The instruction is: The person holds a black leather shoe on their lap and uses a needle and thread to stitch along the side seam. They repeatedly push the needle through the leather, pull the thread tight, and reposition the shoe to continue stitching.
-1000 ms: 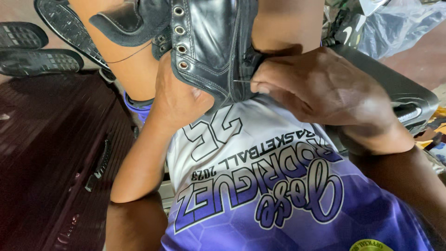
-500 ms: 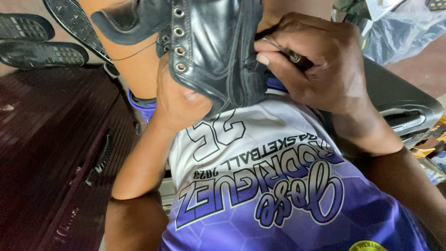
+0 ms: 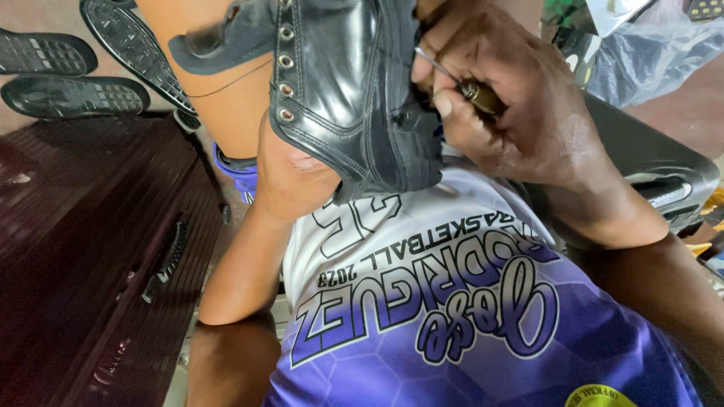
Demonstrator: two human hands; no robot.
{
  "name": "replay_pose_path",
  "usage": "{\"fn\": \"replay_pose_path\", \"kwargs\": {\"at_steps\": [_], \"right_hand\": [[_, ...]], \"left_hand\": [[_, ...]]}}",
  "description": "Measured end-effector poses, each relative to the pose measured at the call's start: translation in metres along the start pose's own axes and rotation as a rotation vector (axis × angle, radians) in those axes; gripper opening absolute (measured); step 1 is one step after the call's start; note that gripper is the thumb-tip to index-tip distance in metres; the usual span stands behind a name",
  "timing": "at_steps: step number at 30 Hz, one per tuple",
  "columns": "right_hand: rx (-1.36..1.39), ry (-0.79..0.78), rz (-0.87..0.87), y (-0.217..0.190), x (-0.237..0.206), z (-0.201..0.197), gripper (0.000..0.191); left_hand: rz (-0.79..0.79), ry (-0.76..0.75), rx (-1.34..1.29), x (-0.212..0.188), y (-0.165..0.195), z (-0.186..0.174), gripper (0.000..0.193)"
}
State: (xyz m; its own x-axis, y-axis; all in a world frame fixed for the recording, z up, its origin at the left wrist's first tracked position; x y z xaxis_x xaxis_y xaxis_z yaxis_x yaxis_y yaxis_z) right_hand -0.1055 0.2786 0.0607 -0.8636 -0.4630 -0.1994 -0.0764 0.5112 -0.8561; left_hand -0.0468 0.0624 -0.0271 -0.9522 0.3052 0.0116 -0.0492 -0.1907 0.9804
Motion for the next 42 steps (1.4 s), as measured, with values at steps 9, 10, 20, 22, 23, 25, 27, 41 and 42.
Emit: {"fn": "replay_pose_path", "kwargs": {"at_steps": [9, 10, 20, 22, 23, 25, 27, 41, 42], "right_hand": [[0.062, -0.032, 0.170, -0.001, -0.001, -0.004, 0.006], [0.027, -0.059, 0.146, 0.000, 0.000, -0.004, 0.009], [-0.024, -0.140, 0.149, 0.016, 0.004, -0.003, 0.016], [-0.021, -0.105, 0.174, 0.013, 0.006, -0.007, 0.011], [-0.019, -0.076, 0.229, 0.012, 0.006, -0.008, 0.007], [0.034, -0.054, 0.279, 0.010, 0.007, -0.011, 0.005], [0.131, -0.062, 0.248, 0.007, 0.009, -0.011, 0.009], [-0.266, -0.005, -0.172, -0.003, 0.021, -0.012, 0.013], [-0.221, -0.016, -0.158, -0.001, 0.020, -0.012, 0.013]], "left_hand": [[0.054, -0.013, 0.095, 0.003, 0.002, -0.001, 0.029], [0.062, -0.014, 0.115, 0.004, 0.003, -0.001, 0.028], [0.039, 0.009, 0.031, 0.004, 0.003, -0.002, 0.034], [0.090, 0.002, 0.086, 0.006, 0.006, -0.003, 0.036], [0.076, -0.007, 0.102, 0.006, 0.006, -0.003, 0.034], [0.040, -0.028, 0.130, 0.007, 0.004, -0.002, 0.032], [0.038, -0.022, 0.037, 0.007, 0.004, -0.001, 0.033], [0.068, -0.022, 0.118, 0.008, 0.007, 0.001, 0.029], [0.065, -0.013, 0.117, 0.008, 0.007, 0.002, 0.030]]}}
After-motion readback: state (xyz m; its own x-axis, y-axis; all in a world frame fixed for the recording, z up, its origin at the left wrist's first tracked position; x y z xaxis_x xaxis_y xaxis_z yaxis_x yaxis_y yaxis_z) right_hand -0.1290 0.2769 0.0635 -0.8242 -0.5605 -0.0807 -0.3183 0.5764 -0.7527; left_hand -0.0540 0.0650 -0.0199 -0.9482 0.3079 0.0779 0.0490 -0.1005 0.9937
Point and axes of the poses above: each hand's wrist, its own x-axis towards the middle knuckle, its own z-axis out of the palm, y = z × x, the point moved 4 cm from there along x, towards the middle knuckle, and after that the axes turned 12 degrees about z, right-handed, at the moved point
